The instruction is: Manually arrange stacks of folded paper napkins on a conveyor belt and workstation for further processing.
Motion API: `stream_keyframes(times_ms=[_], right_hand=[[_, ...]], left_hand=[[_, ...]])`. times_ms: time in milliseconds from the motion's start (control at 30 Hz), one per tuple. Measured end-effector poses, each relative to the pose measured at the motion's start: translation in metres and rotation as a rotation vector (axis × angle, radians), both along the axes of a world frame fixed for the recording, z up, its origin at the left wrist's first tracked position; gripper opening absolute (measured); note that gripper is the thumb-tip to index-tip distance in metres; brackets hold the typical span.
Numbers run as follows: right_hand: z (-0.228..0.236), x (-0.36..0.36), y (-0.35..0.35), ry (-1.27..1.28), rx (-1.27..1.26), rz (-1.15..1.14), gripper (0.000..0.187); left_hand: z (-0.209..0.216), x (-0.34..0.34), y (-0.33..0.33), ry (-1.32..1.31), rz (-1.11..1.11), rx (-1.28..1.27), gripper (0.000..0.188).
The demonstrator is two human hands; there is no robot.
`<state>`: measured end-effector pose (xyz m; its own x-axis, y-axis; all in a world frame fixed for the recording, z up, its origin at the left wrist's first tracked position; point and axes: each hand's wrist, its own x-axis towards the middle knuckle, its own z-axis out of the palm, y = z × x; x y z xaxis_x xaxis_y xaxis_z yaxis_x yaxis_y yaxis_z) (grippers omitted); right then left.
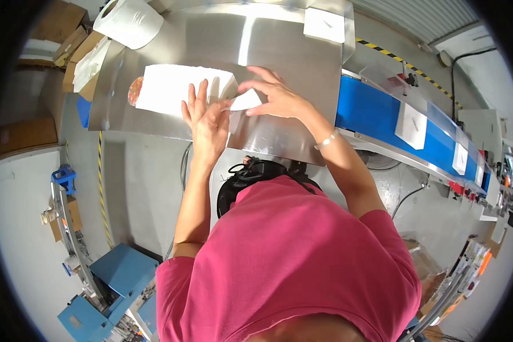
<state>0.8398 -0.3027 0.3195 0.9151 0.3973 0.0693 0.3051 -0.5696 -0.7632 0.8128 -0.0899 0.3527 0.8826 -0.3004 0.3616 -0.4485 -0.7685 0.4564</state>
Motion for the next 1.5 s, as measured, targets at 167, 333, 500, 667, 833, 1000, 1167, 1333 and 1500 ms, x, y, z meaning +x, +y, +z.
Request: stream_keyframes(times_ms=[167,333,500,667,833,1000,1167,1333,1500], right_hand=[[-0.021,-0.012,-0.017,0.426,0.603,-0.151,0.049],[-0.016,-0.058,-0.103,0.33,0.427,-0.737,0.041],[-0.045,-0.099,-0.216,0.238,0.051,-1.074,0.056],[-0.011,-0.082,-0.172,-0.142,-0.617,-1.171,0.073],[0.012,-0.02,-0.034,-0.016,-0.016,-0.216,0.061],[-0.026,0.015,0.014,-0.272,-0.051,0.03,0.05],[-0.03,-0.03,-0.026,0.458,0.736,-0.406,0.043],[-0.063,-0.08,-0.15,0.257,0.493,-1.003,0.038],[-0.061,-0.101,-0.214,-0.088,-0.733,-1.353,0.068]], left_hand=[[-0.006,0.007,0.013,-0.028,0.116,0.057,0.051],[-0.006,0.009,0.018,-0.051,0.121,0.067,0.037],[-0.012,0.011,0.015,-0.106,0.113,-0.003,0.033],[-0.009,0.007,0.012,-0.077,0.144,-0.022,0.029],[-0.002,0.006,0.011,-0.019,0.099,-0.047,0.024],[0.001,0.013,0.015,0.025,0.019,-0.005,0.035],[-0.009,0.018,0.035,-0.047,0.15,0.086,0.048],[-0.011,0.022,0.03,-0.087,0.131,0.088,0.036],[-0.015,0.021,0.025,-0.101,0.14,0.059,0.032]])
